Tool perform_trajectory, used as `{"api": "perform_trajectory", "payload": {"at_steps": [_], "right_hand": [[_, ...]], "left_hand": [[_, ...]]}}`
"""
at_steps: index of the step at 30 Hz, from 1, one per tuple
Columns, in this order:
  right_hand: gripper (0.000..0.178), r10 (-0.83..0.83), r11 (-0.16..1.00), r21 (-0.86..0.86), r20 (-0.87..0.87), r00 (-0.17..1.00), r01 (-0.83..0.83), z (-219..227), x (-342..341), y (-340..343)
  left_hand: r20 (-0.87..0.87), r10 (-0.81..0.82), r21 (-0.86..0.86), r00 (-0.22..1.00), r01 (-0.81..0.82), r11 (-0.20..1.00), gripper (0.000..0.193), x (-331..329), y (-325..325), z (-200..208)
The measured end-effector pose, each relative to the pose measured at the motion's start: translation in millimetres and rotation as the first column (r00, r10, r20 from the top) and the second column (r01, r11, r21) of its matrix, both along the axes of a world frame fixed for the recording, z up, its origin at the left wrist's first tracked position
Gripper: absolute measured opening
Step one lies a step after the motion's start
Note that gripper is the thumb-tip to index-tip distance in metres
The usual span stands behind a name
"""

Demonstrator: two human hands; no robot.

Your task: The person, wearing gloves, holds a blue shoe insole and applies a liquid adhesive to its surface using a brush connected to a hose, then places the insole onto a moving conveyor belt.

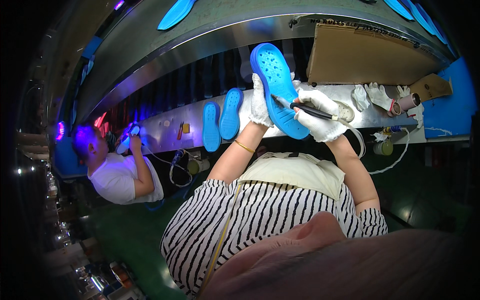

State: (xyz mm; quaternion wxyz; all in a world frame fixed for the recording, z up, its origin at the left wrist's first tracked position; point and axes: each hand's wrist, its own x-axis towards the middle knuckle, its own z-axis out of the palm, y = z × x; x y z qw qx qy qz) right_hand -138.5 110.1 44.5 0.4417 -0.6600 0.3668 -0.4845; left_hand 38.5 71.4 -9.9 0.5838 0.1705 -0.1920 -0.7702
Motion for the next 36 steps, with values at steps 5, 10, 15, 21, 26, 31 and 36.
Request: {"api": "perform_trajectory", "payload": {"at_steps": [5, 10, 15, 21, 26, 31, 36], "right_hand": [[0.021, 0.129, 0.972, -0.174, -0.171, 0.977, -0.159, 6.2, -0.6, 7.4], [0.016, 0.072, 0.996, 0.060, -0.036, 0.997, -0.069, 6.6, -18.7, -7.3], [0.017, -0.022, 0.995, 0.099, 0.182, 0.983, 0.004, 6.3, -28.2, -17.3], [0.017, 0.185, 0.982, 0.025, 0.106, 0.977, -0.189, 3.3, -10.7, 12.3], [0.015, -0.010, 0.994, 0.110, 0.260, 0.966, -0.019, 2.9, -10.3, 13.6], [0.017, 0.168, 0.986, -0.008, 0.149, 0.974, -0.169, 4.1, -1.6, 19.9], [0.013, 0.088, 0.978, 0.157, 0.279, 0.956, -0.136, 6.7, -8.9, 11.8]], "left_hand": [[-0.021, -0.004, -0.015, 1.000, 0.004, 1.000, 0.094, 7.7, -5.4, 4.5], [-0.187, -0.004, 0.045, 0.982, 0.013, 0.999, 0.099, 4.0, 4.7, 23.8], [-0.259, -0.152, -0.109, 0.954, 0.128, 0.986, 0.104, -15.2, 31.8, 38.8], [-0.084, -0.145, -0.181, 0.986, 0.128, 0.975, 0.099, -11.1, 11.5, 45.1], [-0.096, -0.061, -0.224, 0.993, 0.039, 0.974, 0.106, -7.8, 6.4, 46.4], [-0.064, 0.003, -0.235, 0.998, -0.018, 0.972, 0.105, -9.3, 3.3, 51.0], [-0.111, -0.051, -0.247, 0.993, 0.022, 0.969, 0.102, -5.5, 1.1, 55.6]]}}
